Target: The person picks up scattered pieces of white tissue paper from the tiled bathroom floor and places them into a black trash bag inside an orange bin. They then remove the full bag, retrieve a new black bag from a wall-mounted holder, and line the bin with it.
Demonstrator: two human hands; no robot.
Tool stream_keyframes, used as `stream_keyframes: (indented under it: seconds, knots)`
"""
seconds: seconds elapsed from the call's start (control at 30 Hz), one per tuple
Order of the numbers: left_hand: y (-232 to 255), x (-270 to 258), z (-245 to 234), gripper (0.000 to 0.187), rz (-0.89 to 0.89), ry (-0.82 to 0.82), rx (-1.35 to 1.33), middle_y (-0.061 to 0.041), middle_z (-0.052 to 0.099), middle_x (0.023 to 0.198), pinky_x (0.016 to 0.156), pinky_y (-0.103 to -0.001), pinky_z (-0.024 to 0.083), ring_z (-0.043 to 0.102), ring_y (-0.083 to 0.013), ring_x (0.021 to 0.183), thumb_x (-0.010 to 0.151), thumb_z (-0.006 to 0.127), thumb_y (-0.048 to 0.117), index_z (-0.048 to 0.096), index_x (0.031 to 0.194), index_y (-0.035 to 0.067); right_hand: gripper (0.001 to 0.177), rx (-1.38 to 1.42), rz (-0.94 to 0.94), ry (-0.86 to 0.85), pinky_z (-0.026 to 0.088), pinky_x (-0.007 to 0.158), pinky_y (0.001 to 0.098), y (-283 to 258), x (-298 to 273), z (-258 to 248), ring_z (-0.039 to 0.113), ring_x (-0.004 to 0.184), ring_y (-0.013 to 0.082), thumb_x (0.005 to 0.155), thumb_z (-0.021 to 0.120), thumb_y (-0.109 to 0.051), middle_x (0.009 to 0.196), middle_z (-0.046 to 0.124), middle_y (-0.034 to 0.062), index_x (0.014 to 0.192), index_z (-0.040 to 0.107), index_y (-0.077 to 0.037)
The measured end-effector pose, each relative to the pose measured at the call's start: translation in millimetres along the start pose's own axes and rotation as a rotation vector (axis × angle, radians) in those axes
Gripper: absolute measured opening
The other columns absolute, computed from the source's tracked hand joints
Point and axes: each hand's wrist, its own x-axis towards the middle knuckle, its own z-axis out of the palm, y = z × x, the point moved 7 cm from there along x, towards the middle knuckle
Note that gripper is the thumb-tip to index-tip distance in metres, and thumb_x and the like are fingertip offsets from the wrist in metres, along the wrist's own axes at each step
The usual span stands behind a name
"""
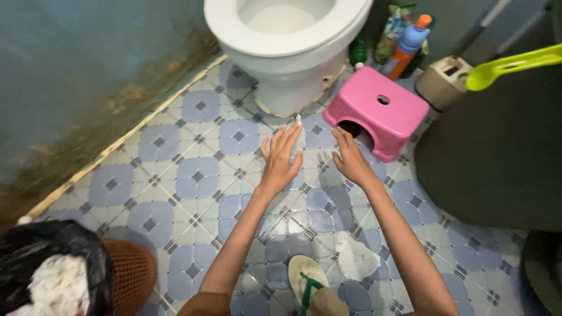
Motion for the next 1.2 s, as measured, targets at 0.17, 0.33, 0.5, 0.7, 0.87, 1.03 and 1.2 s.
stream_keyframes:
  seconds: [0.17, 0.33, 0.5, 0.7, 0.87, 1.03, 1.2]
  knots:
    - [-11, -14, -60, 0.067, -0.039, 0.101, 0.079, -0.004, 0.045, 0.161, 0.121, -0.057, 0.011, 0.035, -0.0281, 0.152, 0.093, 0.066, 0.016, 0.043, 0.156, 0.012, 0.071, 0.057, -0.159, -0.024, 0.039, 0.116, 0.0466, -65, 23, 38, 0.045, 0.14, 0.0457, 0.087, 0.065, -0.004, 0.152, 0.04, 0.0253, 0.153, 0.036, -0.003]
    - [-23, -36, -129, 0.067, -0.098, 0.204, 0.169, -0.006, 0.046, 0.161, 0.122, -0.056, 0.011, 0.035, -0.0285, 0.153, 0.094, 0.065, 0.014, 0.042, 0.157, 0.011, 0.073, 0.066, -0.245, -0.068, 0.041, 0.113, 0.0481, -140, 54, 57, 0.048, 0.136, 0.0431, 0.09, 0.065, -0.004, 0.158, 0.036, 0.0244, 0.156, 0.033, -0.005]
    - [-32, -64, -216, 0.067, -0.17, 0.349, 0.295, -0.007, 0.047, 0.16, 0.122, -0.054, 0.013, 0.038, -0.028, 0.152, 0.094, 0.065, 0.013, 0.043, 0.157, 0.011, 0.074, 0.098, -0.434, -0.052, 0.041, 0.112, 0.0499, -236, 79, 68, 0.049, 0.134, 0.0426, 0.09, 0.065, -0.004, 0.158, 0.036, 0.0245, 0.156, 0.033, -0.006]
    - [-26, -115, -323, 0.064, -0.234, 0.553, 0.433, -0.01, 0.046, 0.16, 0.124, -0.05, 0.021, 0.039, -0.0311, 0.151, 0.096, 0.066, 0.012, 0.045, 0.156, 0.009, 0.077, 0.161, -0.745, -0.029, 0.039, 0.113, 0.054, -365, 86, 84, 0.047, 0.136, 0.0434, 0.089, 0.067, -0.003, 0.155, 0.039, 0.0225, 0.157, 0.03, -0.003]
    - [-8, -173, -396, 0.064, -0.301, 0.676, 0.577, -0.012, 0.046, 0.16, 0.126, -0.048, 0.024, 0.039, -0.0322, 0.152, 0.096, 0.066, 0.009, 0.044, 0.156, 0.007, 0.076, 0.257, -0.872, -0.151, 0.039, 0.116, 0.0539, -455, 76, 104, 0.047, 0.136, 0.0425, 0.092, 0.066, -0.004, 0.159, 0.038, 0.0214, 0.158, 0.031, -0.007]
    - [16, -236, -451, 0.063, -0.398, 0.785, 0.705, -0.011, 0.045, 0.163, 0.126, -0.047, 0.025, 0.04, -0.0317, 0.153, 0.099, 0.065, 0.007, 0.043, 0.158, 0.005, 0.075, 0.268, -0.995, -0.212, 0.035, 0.117, 0.0576, -526, 58, 138, 0.044, 0.14, 0.0434, 0.09, 0.066, -0.003, 0.161, 0.034, 0.0213, 0.157, 0.033, -0.008]
    - [24, -295, -480, 0.062, -0.505, 0.81, 0.796, -0.011, 0.046, 0.162, 0.127, -0.048, 0.023, 0.04, -0.0313, 0.153, 0.099, 0.063, 0.006, 0.043, 0.158, 0.006, 0.073, 0.341, -1.087, -0.252, 0.033, 0.119, 0.0581, -566, 32, 170, 0.042, 0.142, 0.0426, 0.091, 0.067, -0.006, 0.16, 0.033, 0.0213, 0.156, 0.032, -0.007]
